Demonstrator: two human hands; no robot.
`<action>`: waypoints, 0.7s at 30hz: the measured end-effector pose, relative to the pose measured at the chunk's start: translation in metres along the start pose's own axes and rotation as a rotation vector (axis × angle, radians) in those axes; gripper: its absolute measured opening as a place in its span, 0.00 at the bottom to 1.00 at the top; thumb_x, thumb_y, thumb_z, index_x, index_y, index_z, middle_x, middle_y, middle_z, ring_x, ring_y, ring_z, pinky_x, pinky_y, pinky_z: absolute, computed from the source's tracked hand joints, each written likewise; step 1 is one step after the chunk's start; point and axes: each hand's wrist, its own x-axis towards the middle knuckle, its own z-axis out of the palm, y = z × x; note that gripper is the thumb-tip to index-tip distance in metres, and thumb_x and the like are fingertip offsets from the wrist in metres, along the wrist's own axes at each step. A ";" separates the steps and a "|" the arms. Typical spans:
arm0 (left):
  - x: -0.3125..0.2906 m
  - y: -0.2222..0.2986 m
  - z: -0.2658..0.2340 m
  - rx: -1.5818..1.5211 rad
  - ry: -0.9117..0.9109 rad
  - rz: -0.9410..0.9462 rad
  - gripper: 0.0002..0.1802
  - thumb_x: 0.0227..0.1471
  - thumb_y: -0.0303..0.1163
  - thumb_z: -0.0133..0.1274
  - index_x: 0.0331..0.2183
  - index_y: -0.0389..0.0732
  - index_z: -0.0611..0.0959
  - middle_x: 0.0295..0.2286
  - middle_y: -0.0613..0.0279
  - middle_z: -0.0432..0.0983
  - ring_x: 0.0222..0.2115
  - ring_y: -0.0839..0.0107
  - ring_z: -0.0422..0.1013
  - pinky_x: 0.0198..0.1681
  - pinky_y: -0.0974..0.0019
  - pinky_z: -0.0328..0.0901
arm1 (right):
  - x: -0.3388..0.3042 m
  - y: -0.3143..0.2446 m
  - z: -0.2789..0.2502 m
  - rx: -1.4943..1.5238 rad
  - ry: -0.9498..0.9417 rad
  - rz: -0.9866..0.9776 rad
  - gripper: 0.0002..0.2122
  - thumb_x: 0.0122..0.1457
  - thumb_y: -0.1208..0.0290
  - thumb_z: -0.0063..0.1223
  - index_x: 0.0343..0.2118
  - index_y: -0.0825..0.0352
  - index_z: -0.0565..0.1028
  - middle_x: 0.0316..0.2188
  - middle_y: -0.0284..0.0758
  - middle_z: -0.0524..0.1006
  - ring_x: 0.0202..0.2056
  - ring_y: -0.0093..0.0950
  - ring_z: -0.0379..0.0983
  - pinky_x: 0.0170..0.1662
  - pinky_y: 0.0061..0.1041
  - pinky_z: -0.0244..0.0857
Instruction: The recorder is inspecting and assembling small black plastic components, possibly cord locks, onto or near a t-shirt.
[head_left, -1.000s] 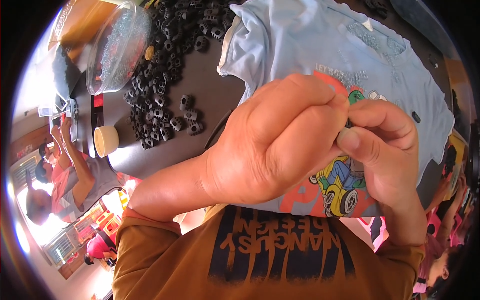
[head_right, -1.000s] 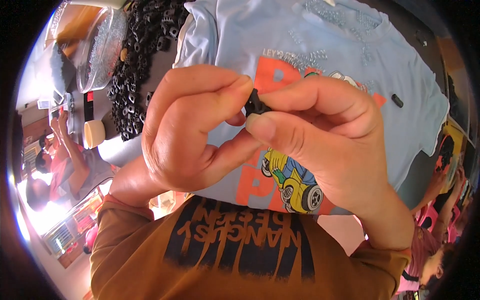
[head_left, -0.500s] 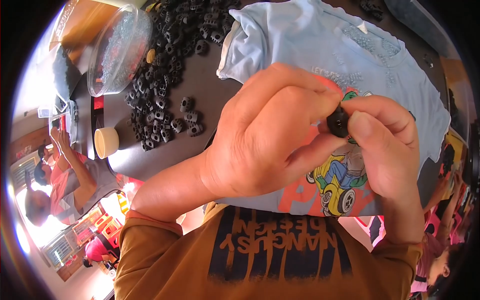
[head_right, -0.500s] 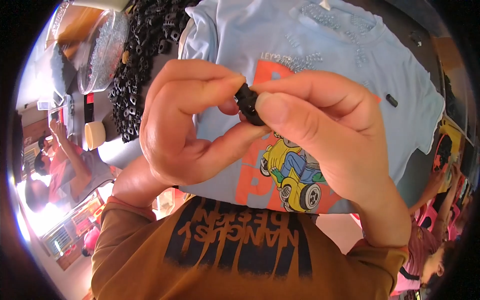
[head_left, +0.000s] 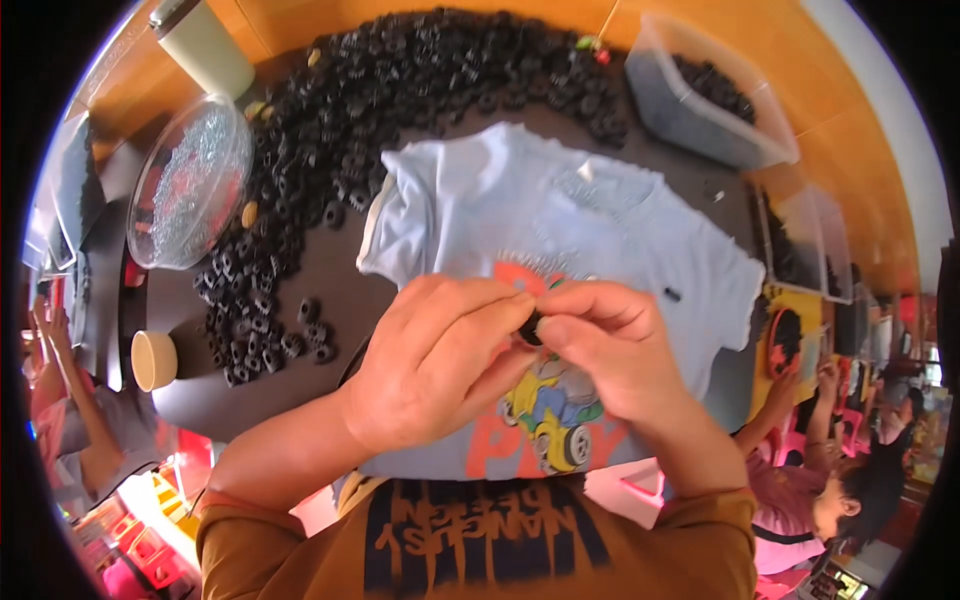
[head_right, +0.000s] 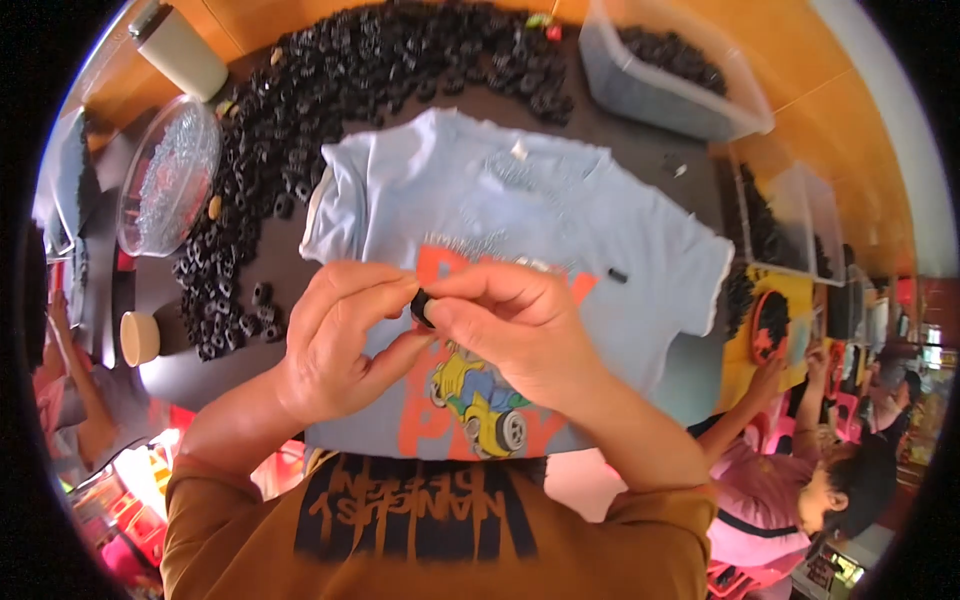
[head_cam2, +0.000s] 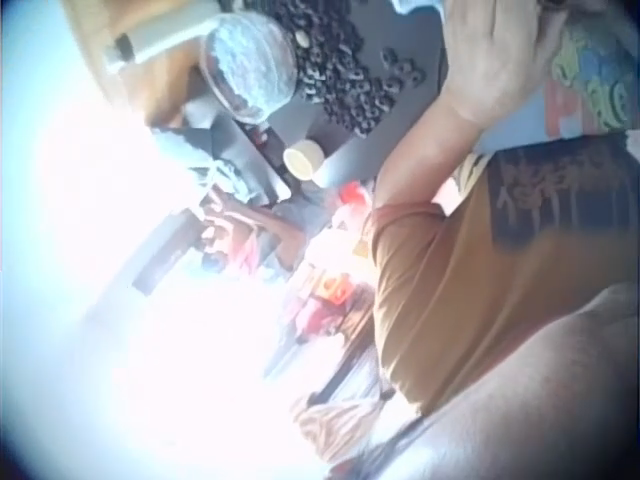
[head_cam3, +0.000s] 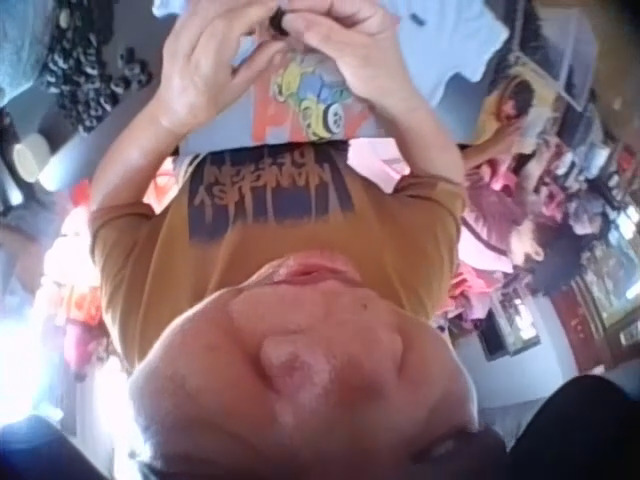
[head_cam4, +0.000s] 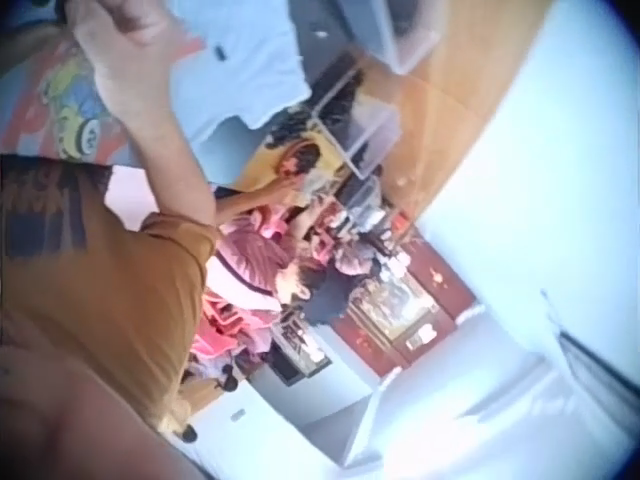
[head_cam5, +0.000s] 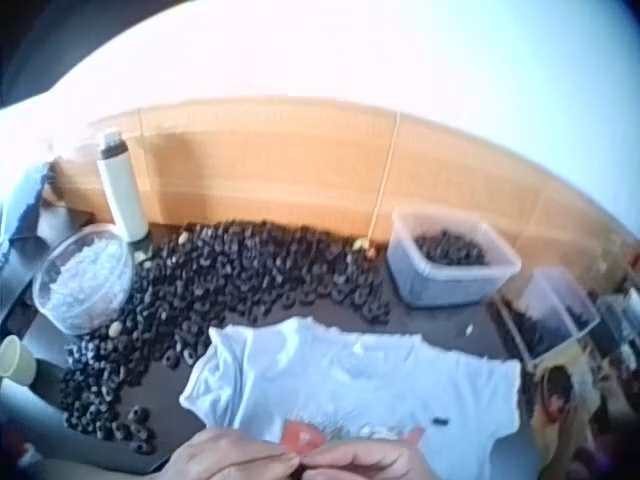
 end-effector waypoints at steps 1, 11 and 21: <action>-0.001 0.002 0.000 -0.012 -0.009 -0.050 0.27 0.29 0.24 0.63 0.38 0.33 0.74 0.32 0.56 0.72 0.28 0.63 0.69 0.31 0.65 0.64 | -0.001 -0.006 0.000 -0.058 0.065 -0.026 0.07 0.55 0.80 0.51 0.37 0.72 0.74 0.33 0.31 0.76 0.35 0.17 0.71 0.38 0.14 0.65; -0.009 0.003 0.001 -0.029 -0.098 0.117 0.19 0.33 0.24 0.58 0.34 0.36 0.76 0.27 0.61 0.71 0.24 0.67 0.69 0.26 0.66 0.61 | 0.070 -0.152 -0.099 -1.056 0.721 -0.592 0.11 0.53 0.68 0.53 0.35 0.70 0.75 0.29 0.31 0.75 0.32 0.20 0.70 0.40 0.18 0.62; -0.030 0.011 0.016 -0.195 -0.181 0.277 0.09 0.31 0.33 0.50 0.21 0.38 0.75 0.20 0.66 0.66 0.20 0.69 0.65 0.27 0.68 0.59 | 0.093 -0.054 0.016 -1.187 0.091 -0.360 0.14 0.51 0.75 0.55 0.42 0.69 0.73 0.40 0.35 0.74 0.42 0.21 0.69 0.44 0.18 0.62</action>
